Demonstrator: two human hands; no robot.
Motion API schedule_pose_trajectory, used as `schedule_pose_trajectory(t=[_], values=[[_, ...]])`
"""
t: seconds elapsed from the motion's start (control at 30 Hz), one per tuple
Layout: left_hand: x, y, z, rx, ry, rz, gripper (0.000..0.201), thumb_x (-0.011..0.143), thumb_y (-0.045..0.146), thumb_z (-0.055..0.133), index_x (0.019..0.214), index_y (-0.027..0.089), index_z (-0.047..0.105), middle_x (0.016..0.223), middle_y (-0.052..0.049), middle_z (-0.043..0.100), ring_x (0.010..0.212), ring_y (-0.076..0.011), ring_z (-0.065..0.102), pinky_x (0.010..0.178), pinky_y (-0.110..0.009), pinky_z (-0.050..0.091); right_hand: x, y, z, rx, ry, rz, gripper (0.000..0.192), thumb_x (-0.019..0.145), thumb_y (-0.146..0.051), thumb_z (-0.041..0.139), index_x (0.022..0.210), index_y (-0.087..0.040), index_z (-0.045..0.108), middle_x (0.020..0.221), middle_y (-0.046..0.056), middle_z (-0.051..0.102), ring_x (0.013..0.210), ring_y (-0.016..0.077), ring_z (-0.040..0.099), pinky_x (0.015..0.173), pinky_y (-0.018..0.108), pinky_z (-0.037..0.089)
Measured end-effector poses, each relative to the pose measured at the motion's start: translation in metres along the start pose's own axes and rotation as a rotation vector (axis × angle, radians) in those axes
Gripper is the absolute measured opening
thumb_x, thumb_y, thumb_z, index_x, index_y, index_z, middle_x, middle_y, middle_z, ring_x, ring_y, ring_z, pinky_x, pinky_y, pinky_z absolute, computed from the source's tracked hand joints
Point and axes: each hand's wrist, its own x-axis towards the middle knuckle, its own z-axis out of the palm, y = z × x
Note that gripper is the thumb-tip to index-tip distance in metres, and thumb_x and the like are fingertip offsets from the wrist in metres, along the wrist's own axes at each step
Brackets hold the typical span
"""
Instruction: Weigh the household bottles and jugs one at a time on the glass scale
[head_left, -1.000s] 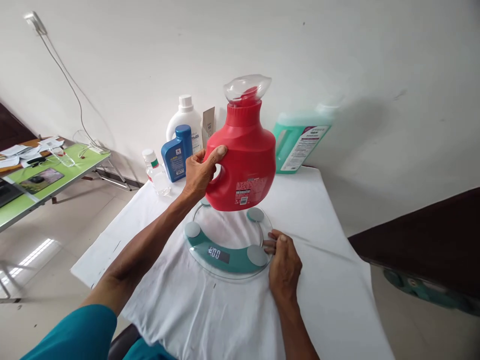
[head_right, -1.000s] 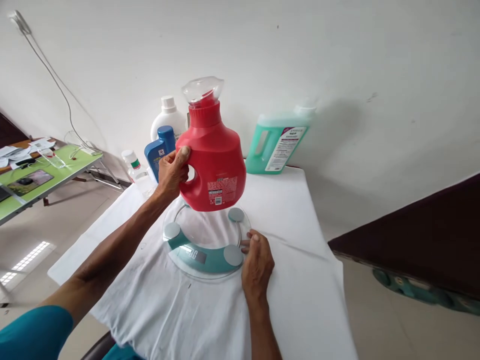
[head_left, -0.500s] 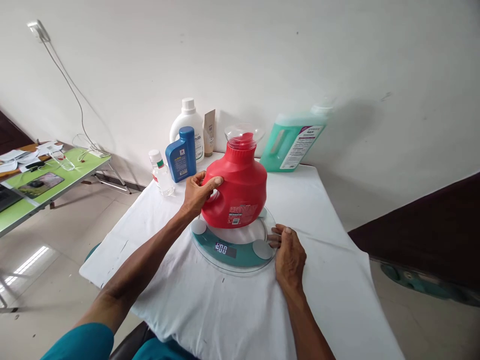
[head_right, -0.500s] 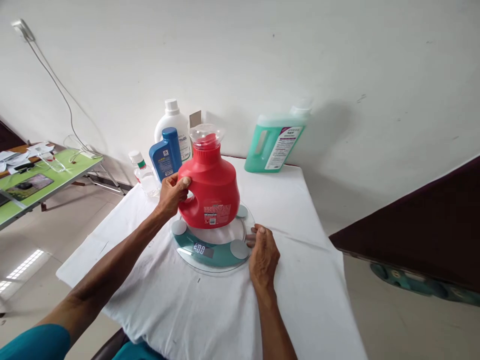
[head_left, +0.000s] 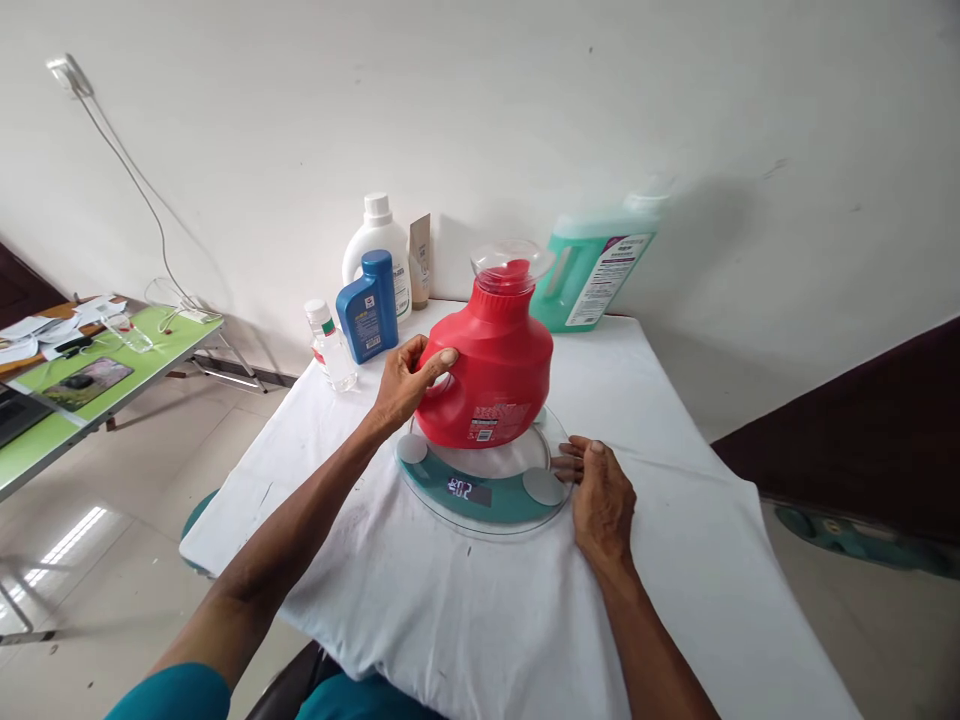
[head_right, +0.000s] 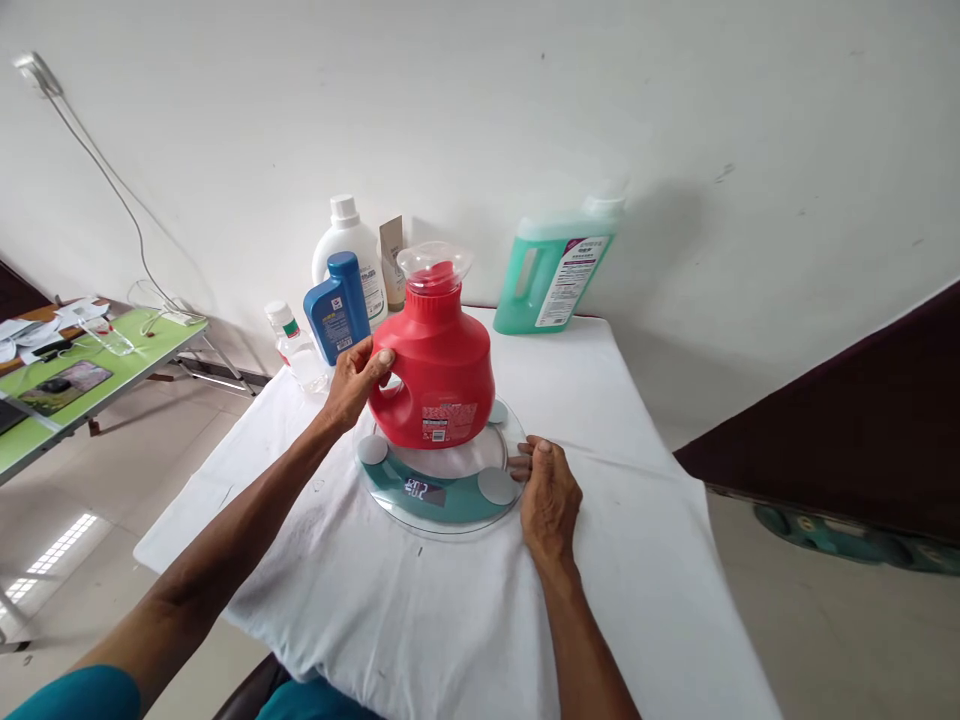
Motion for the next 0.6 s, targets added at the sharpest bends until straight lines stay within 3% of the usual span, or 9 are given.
schedule_pose_trajectory(t=[0.13,0.23,0.33,0.43,0.6], values=[[-0.004,-0.016,-0.026,0.092,0.054,0.058,0.062,0.092,0.081,0.06,0.083,0.02,0.066,0.084,-0.004,0.065,0.081,-0.0184,0.058,0.079,-0.032,0.05,0.003,0.007,0.003,0.087,0.063,0.042,0.074,0.094,-0.088,0.046,0.107,-0.019,0.072,0.104,0.013,0.078,0.085,0.0248,0.075,0.081,0.042,0.061],[-0.007,-0.044,-0.045,0.113,0.203,-0.025,0.061,0.095,0.079,0.057,0.082,0.02,0.065,0.093,-0.008,0.07,0.087,-0.0205,0.061,0.085,-0.035,0.051,0.012,0.01,0.005,0.18,0.11,0.145,0.066,0.094,-0.082,0.051,0.1,-0.02,0.072,0.099,0.012,0.079,0.087,0.0251,0.078,0.092,0.044,0.063],[-0.01,-0.074,-0.058,0.109,0.31,-0.13,0.064,0.093,0.082,0.055,0.082,0.02,0.065,0.091,-0.009,0.069,0.082,-0.0202,0.059,0.081,-0.036,0.051,0.026,0.01,0.006,0.266,0.134,0.261,0.059,0.096,-0.078,0.053,0.091,-0.022,0.07,0.091,0.012,0.079,0.088,0.0255,0.08,0.093,0.044,0.066],[-0.015,-0.095,-0.064,0.095,0.325,-0.176,0.067,0.092,0.085,0.053,0.083,0.02,0.067,0.089,-0.008,0.068,0.079,-0.0198,0.06,0.079,-0.037,0.053,0.039,0.006,0.009,0.279,0.159,0.298,0.058,0.096,-0.078,0.053,0.083,-0.024,0.067,0.082,0.011,0.077,0.085,0.0265,0.081,0.088,0.044,0.069],[-0.024,-0.113,-0.065,0.156,0.265,-0.155,0.071,0.091,0.09,0.05,0.082,0.021,0.066,0.087,-0.009,0.069,0.078,-0.0212,0.063,0.077,-0.038,0.056,0.04,0.005,0.017,0.199,0.201,0.187,0.056,0.096,-0.075,0.052,0.085,-0.023,0.069,0.085,0.011,0.079,0.085,0.0272,0.082,0.089,0.044,0.068]])
